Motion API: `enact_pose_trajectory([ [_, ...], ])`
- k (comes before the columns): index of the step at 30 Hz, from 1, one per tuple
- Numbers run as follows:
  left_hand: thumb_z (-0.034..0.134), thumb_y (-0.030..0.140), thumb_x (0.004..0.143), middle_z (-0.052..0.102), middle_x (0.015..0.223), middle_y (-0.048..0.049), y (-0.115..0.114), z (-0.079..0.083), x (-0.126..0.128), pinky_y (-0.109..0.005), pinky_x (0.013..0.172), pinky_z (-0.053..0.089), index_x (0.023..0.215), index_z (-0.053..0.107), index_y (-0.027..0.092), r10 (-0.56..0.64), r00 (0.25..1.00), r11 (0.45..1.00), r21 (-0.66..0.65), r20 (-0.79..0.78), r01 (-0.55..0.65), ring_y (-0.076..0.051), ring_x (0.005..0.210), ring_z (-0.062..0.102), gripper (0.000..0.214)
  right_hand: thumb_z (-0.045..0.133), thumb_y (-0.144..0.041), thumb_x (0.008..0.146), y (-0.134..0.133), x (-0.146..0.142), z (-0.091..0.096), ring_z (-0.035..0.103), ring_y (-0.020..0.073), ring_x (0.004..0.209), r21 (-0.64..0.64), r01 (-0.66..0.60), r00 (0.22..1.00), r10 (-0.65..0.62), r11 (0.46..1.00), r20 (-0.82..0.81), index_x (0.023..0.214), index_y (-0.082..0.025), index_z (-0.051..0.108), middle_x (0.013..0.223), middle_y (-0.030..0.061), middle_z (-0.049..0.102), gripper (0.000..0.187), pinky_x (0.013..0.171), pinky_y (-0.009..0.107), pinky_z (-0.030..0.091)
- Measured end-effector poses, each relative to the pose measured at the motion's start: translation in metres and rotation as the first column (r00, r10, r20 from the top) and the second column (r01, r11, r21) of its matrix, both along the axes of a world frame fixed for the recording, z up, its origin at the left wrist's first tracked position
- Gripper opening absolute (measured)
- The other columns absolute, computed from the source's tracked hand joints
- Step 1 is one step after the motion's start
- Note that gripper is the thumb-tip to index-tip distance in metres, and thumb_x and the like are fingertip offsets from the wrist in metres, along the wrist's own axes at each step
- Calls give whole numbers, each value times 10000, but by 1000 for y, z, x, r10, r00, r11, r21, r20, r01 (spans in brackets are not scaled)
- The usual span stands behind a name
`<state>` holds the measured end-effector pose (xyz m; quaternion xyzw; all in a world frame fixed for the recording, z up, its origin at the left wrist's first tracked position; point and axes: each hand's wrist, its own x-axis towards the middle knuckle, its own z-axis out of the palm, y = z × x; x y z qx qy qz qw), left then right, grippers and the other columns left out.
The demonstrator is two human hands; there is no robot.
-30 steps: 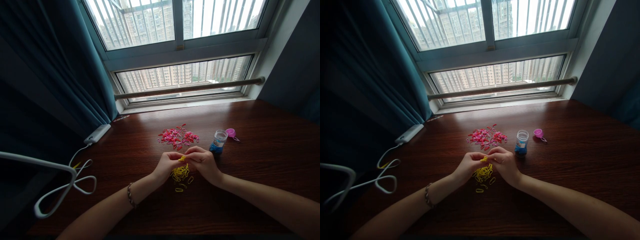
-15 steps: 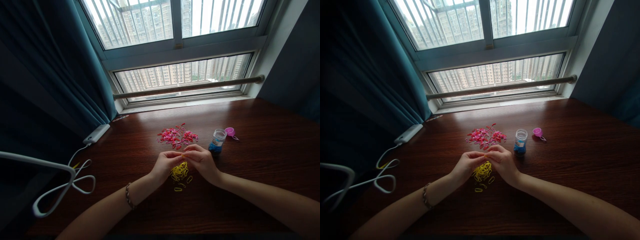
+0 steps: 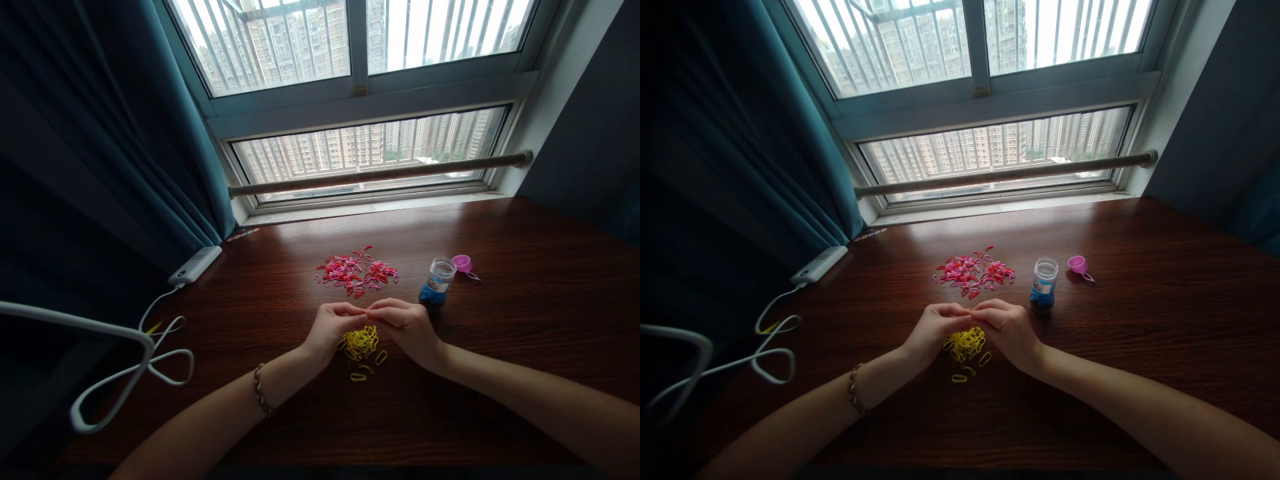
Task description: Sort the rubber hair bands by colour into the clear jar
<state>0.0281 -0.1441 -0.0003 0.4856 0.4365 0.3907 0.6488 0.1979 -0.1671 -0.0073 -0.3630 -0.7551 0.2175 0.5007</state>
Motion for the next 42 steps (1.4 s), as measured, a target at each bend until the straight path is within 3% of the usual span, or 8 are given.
enact_pose_trajectory([
  [7,770,254,543,677,749,-57,0,4,2,-261,696,473,781,673,120,-8,995,998,-59,101,14,-144,683,612,289,582,-217,759,3,2,12,611,131,683,6,43,997,-43,999,70,754,-214,656,798,25,669,75,625,233,484],
  [11,771,203,541,667,807,-54,0,5,4,-232,685,466,822,656,131,-25,985,993,-108,168,44,-128,716,606,312,598,-166,726,3,4,29,598,119,641,34,51,984,-56,998,168,693,-186,641,743,21,666,58,595,220,460],
  [16,763,207,543,665,834,-66,2,9,3,-233,676,462,794,661,127,-54,993,998,-34,108,58,-135,727,598,282,615,-151,686,6,25,82,597,114,568,-19,91,963,-83,996,257,668,-182,663,647,0,664,60,542,220,466],
  [20,749,252,558,663,758,-58,6,9,0,-233,637,456,753,665,131,-43,999,998,38,17,43,-137,681,594,244,642,-179,650,18,69,133,586,101,481,-72,155,939,-125,985,319,641,-198,684,545,-22,637,47,414,182,435],
  [23,735,278,577,656,708,-47,9,7,-2,-218,615,444,744,662,140,-20,999,999,47,-24,21,-133,666,592,228,648,-167,637,22,97,153,541,76,402,-65,159,907,-120,985,403,629,-201,695,482,-31,604,59,325,156,360],
  [28,718,276,605,646,690,-43,13,7,-4,-213,616,438,748,657,139,-32,999,997,67,-31,34,-127,658,585,207,637,-90,616,23,108,152,500,76,347,-122,208,872,-128,970,472,510,-178,666,405,-18,557,141,265,160,295],
  [33,702,255,632,642,674,-36,16,8,-5,-213,607,431,760,653,140,-47,999,995,86,-14,48,-116,629,577,179,658,-75,574,25,106,152,510,96,365,-132,266,870,-179,955,460,497,-177,661,416,-10,559,128,283,178,308],
  [42,706,259,624,637,679,-34,17,7,-4,-205,606,425,763,652,139,-36,998,996,76,-50,40,-113,633,571,192,623,-70,595,26,103,146,487,106,322,-370,403,824,-156,837,544,557,-152,662,399,-1,541,99,276,189,313],
])
